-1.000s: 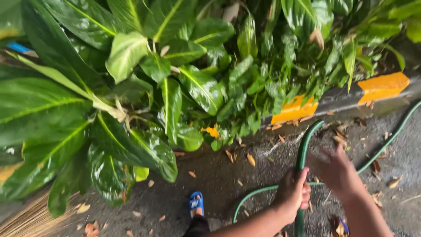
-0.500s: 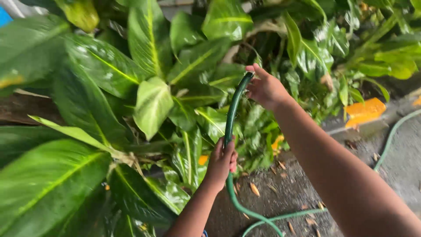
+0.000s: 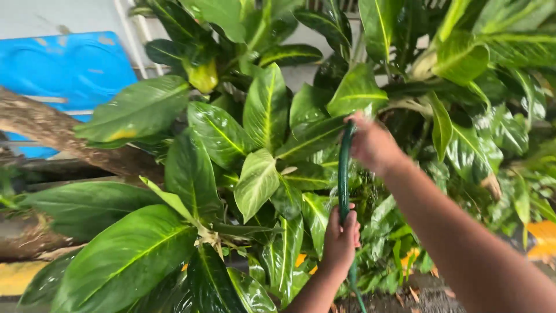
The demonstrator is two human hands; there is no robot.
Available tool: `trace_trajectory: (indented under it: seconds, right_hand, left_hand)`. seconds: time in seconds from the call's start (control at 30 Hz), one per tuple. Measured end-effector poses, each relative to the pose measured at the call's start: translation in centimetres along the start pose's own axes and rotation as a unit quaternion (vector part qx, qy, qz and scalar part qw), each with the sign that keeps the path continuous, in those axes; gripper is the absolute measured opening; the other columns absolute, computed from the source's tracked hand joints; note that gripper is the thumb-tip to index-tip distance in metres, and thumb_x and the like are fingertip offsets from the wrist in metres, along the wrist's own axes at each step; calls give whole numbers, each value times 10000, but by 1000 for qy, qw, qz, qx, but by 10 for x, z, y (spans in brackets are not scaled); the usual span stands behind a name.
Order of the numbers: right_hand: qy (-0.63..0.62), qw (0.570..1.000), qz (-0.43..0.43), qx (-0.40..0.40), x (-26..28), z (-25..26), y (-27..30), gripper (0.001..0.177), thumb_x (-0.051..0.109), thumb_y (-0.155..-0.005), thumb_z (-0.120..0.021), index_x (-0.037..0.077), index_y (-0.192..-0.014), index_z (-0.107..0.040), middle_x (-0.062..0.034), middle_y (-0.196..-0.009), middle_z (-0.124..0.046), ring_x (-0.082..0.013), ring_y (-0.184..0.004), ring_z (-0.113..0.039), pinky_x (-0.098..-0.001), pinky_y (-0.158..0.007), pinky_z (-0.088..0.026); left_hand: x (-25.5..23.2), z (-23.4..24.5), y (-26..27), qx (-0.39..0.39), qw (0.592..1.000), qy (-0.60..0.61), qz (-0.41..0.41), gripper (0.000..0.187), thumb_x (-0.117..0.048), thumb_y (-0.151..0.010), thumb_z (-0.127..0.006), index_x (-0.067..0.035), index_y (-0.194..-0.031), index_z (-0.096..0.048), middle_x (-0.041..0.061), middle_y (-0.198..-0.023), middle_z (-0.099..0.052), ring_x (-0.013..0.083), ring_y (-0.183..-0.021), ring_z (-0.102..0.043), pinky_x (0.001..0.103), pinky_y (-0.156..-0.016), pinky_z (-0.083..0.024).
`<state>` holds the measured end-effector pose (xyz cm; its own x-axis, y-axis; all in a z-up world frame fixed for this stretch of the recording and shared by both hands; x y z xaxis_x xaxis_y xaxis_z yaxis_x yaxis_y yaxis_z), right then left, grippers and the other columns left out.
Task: Watering several potted and ground-planted greenery using a garden hose.
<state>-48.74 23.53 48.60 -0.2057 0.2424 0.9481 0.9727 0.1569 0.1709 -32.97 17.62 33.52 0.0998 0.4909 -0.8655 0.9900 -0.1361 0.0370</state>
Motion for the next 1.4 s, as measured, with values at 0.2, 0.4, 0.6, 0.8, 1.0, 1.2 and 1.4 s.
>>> trace_trajectory:
  seconds: [0.2,0.4,0.6,0.8,1.0,1.2,1.4]
  right_hand:
    - [161,986,-21,32,-34,-12,33,701,257,-1007,-555,266,-1611,-200,-58,-746,-564,-151,-526,-495,-331,-515,-488]
    - [498,866,49,13,55,-18,85,689,231,-990,-538,383,-1610,-277,-107,-741,-671,-190,-487,-545,-357,-529,-534]
    - [533,783,314,61,112,-30,59,654,157,-919,-571,231,-1562,-473,-148,-889,-711,-171,-578,-625,-341,-638,-567]
    - [645,751,142,-3,152,-130,57,634,265,-1003,-595,283,-1602,-390,-220,-773,-712,-294,-578,-657,-362,-702,-578]
    - [595,653,466,52,145,-194,-23,552,173,-986,-611,93,-1514,-467,-229,-881,-707,-316,-691,-679,-403,-656,-565]
    - [680,721,120,61,102,-270,-77,653,230,-937,-603,261,-1555,-395,-196,-689,-728,-295,-461,-704,-412,-570,-612]
    - [755,651,1,73,38,-267,-137,522,331,-1005,-534,257,-1510,-423,-214,-813,-760,-296,-496,-725,-415,-682,-615]
  left_hand:
    - [3,-18,-31,5,998,-62,-19,280,-245,-1065,-553,-116,-1310,-517,4,-797,-583,94,-663,-558,265,-617,-491]
    - [-185,4,-24,-28,881,-355,-310,70,-48,-955,-626,-62,-987,-688,68,-1012,-743,174,-926,-713,317,-825,-570]
    - [-352,145,-96,-289,680,-578,-347,325,-338,-869,-728,-116,-1096,-658,145,-1272,-570,352,-1242,-526,521,-1032,-402]
    - [-308,291,-219,-227,776,-588,-27,1057,-710,-840,-679,-91,-1567,-227,245,-1663,-192,400,-1557,-165,532,-1227,-158]
    - [-114,257,-290,11,840,-537,-71,1103,-606,-833,-670,-69,-1607,-97,221,-1650,-201,396,-1506,-238,493,-1214,-218]
    - [46,295,-347,-53,822,-553,-124,513,-349,-1071,-510,-88,-1513,-499,303,-1477,-509,515,-1278,-544,619,-1093,-429]
    - [-72,296,-305,-10,965,-234,-116,585,-460,-1024,-543,-156,-1520,-484,272,-1447,-508,409,-1274,-526,501,-1073,-435]
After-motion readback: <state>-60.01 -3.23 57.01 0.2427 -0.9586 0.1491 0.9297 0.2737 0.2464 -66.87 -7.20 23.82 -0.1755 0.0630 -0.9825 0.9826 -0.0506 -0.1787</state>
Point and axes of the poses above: each hand's wrist, its own y-axis away from the middle knuckle, its own z-axis out of the back of the hand, x = y × z, the point moved 9 cm from there along -y, towards the middle knuckle
